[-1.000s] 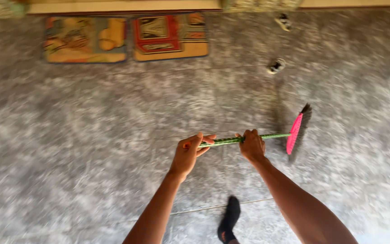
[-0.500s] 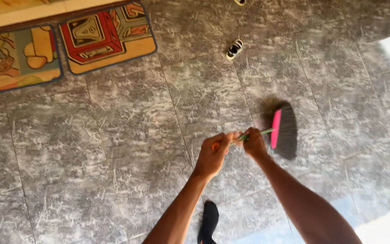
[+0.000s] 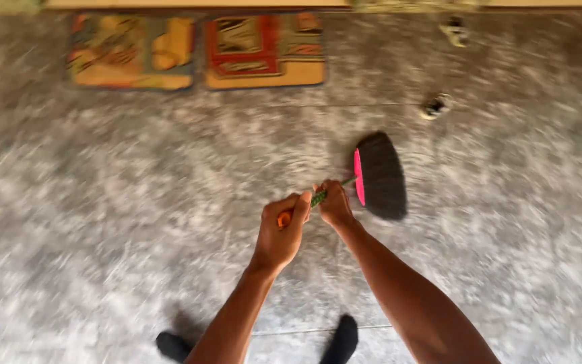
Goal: The person is sweeping the tiled entryway and indoor floor with a broom.
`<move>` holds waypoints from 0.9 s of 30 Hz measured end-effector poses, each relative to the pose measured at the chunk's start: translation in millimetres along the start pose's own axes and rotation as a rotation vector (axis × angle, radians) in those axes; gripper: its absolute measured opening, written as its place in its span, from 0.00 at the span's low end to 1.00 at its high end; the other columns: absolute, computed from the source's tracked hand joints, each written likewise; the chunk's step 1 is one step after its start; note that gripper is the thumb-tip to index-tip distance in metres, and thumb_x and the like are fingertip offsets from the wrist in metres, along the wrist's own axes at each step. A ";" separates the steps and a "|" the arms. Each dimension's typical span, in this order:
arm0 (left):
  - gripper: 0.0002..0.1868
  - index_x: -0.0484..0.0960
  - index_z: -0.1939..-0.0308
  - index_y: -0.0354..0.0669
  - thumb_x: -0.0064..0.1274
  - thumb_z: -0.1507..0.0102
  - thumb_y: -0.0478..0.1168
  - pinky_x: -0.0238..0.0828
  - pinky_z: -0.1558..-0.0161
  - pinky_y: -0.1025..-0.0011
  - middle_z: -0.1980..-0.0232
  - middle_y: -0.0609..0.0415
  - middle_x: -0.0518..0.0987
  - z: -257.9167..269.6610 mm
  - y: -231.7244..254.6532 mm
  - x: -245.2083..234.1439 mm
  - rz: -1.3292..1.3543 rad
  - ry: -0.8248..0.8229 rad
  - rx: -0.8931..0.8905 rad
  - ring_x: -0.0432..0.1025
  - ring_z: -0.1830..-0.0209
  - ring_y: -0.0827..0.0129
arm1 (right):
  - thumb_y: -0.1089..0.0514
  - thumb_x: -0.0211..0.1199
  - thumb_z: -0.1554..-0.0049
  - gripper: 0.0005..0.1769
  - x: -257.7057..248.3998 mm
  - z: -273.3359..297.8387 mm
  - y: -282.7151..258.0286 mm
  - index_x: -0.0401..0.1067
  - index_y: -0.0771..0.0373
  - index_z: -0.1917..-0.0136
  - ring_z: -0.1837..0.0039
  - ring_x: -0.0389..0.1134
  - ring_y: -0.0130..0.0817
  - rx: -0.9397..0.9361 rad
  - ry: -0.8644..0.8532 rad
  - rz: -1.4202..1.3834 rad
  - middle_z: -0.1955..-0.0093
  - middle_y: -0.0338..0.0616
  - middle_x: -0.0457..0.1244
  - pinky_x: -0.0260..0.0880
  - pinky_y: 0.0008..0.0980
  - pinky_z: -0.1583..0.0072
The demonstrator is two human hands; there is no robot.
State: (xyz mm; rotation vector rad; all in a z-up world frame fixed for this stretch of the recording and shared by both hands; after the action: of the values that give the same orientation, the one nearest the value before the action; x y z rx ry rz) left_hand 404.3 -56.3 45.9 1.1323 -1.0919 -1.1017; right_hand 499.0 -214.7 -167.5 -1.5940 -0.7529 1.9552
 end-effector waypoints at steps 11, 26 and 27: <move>0.27 0.65 0.78 0.35 0.48 0.27 0.45 0.44 0.75 0.70 0.77 0.62 0.56 103.2 43.3 -336.6 -0.070 0.410 -0.038 0.46 0.76 0.79 | 0.47 0.61 0.37 0.19 290.1 51.0 -280.3 0.67 0.63 0.62 0.51 0.68 0.58 -0.243 -0.346 0.032 0.55 0.57 0.65 0.65 0.54 0.50; 0.23 0.66 0.74 0.32 0.50 0.28 0.42 0.48 0.73 0.69 0.75 0.59 0.55 329.8 112.7 -696.3 -0.260 0.906 -0.086 0.47 0.74 0.76 | 0.50 0.62 0.38 0.19 619.8 286.5 -624.8 0.65 0.65 0.61 0.54 0.66 0.53 -0.627 -0.778 -0.127 0.58 0.54 0.63 0.64 0.49 0.52; 0.20 0.68 0.72 0.32 0.49 0.28 0.41 0.50 0.73 0.70 0.75 0.60 0.58 341.6 129.8 -704.4 -0.307 0.916 -0.007 0.49 0.74 0.76 | 0.49 0.63 0.38 0.21 629.9 305.0 -642.6 0.64 0.66 0.62 0.56 0.65 0.52 -0.675 -0.812 -0.122 0.60 0.54 0.62 0.64 0.49 0.53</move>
State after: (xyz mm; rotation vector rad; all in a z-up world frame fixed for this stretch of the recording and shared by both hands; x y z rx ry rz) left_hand -9.2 612.6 152.1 1.5969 -0.1983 -0.6587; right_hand 106.3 648.9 -116.2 -0.9379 -1.9354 2.3899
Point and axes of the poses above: each hand's wrist, its own z-axis away from the middle knuckle, its own x-axis out of the palm, y = z × x, the point moved 10 cm from there along -z, towards the middle knuckle
